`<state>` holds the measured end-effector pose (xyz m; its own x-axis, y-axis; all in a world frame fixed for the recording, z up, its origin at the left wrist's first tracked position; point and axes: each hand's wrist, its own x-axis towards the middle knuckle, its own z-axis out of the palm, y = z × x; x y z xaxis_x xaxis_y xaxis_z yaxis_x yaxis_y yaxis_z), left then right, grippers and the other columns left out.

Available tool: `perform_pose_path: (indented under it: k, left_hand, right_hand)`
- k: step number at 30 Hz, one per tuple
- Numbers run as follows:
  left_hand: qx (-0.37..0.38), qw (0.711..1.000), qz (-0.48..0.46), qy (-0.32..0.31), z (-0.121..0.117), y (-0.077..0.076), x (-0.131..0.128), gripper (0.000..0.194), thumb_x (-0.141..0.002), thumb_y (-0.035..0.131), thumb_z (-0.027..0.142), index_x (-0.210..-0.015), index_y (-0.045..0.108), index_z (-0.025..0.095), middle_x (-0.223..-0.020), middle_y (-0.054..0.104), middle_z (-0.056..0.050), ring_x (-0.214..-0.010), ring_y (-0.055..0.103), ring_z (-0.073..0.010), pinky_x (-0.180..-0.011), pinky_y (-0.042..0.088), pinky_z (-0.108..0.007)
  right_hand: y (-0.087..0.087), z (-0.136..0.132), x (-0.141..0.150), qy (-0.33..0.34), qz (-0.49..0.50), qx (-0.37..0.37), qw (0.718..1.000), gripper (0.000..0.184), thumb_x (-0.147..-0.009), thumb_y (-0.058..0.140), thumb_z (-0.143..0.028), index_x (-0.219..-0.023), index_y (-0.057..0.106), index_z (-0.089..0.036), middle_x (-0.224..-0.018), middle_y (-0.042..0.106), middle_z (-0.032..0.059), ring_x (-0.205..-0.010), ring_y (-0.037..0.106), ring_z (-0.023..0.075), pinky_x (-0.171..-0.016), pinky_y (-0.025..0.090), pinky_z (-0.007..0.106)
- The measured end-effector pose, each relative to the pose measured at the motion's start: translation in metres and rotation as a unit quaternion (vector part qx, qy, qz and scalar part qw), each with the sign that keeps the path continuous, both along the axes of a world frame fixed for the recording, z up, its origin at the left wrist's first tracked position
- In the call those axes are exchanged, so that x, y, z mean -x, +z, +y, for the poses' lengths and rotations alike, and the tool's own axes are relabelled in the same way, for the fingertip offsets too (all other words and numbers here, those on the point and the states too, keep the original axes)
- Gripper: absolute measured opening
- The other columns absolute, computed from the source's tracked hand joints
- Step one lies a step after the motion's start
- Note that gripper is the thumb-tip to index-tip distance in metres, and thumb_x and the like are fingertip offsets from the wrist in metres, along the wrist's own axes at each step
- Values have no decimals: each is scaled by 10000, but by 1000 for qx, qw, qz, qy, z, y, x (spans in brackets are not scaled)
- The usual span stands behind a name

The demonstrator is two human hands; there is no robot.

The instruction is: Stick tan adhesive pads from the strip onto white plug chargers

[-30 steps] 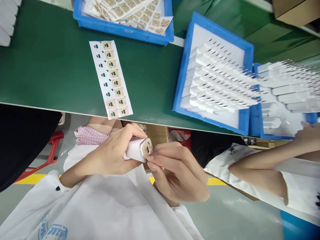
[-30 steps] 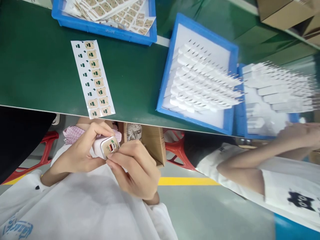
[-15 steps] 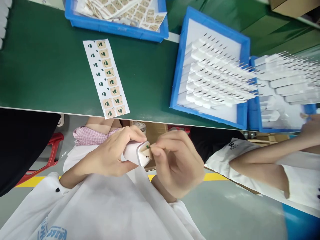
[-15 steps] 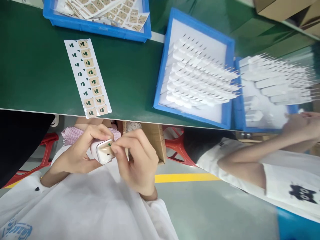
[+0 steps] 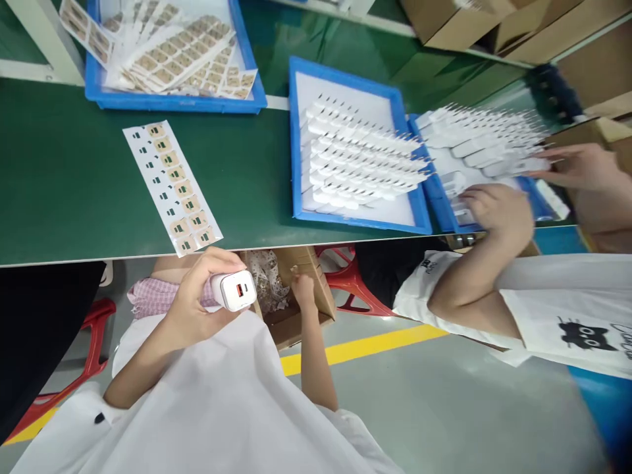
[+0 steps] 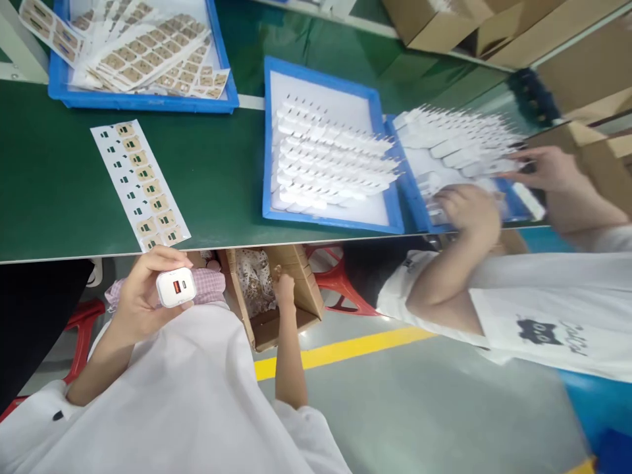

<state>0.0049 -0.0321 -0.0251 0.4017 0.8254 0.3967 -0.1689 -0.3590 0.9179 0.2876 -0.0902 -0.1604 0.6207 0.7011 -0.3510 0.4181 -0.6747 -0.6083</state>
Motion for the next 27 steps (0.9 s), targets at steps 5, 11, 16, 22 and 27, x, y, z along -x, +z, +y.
perform_pose_path:
  k: [5,11,16,22,27]
  left_hand:
    - [72,996,42,5,-4,-1,-9,383,-813,827,175,-1150,676,278,-1160,747,-44,-1149,695,-203,-1012,536,-341]
    - [208,975,59,45,-10,-9,-64,304,-776,821,265,-998,621,213,-1143,711,-71,-1177,675,-242,-1039,521,-389]
    - [247,968,39,29,-18,-10,-123,314,-759,790,303,-955,566,205,-1211,585,-79,-1132,643,-230,-981,530,-375]
    - [189,979,69,-12,-11,-9,-124,355,-888,718,351,-1213,611,256,-1453,531,-109,-1400,520,-276,-1169,430,-456]
    - [196,975,98,44,-1,-27,-80,328,-921,668,514,-1117,676,250,-1411,579,-113,-1372,555,-296,-1144,475,-443]
  right_hand:
    - [-3,0,-1,48,55,-20,997,357,-989,673,-405,-1248,657,-160,-1251,683,100,-1080,692,229,-928,604,433]
    - [61,-18,37,171,114,-227,952,554,-853,752,-457,-1342,640,-223,-1288,743,113,-1089,741,245,-946,616,388]
    - [92,-23,75,111,-97,-432,890,473,-872,712,-334,-1327,602,-264,-1172,766,78,-994,766,207,-837,644,322]
    - [107,14,-40,-80,-239,-421,871,412,-865,659,-454,-1160,670,-165,-1034,773,136,-931,751,274,-844,618,397]
    - [145,55,-195,-194,-328,-362,851,362,-989,608,-435,-1126,674,-106,-1028,731,123,-906,709,229,-862,595,429]
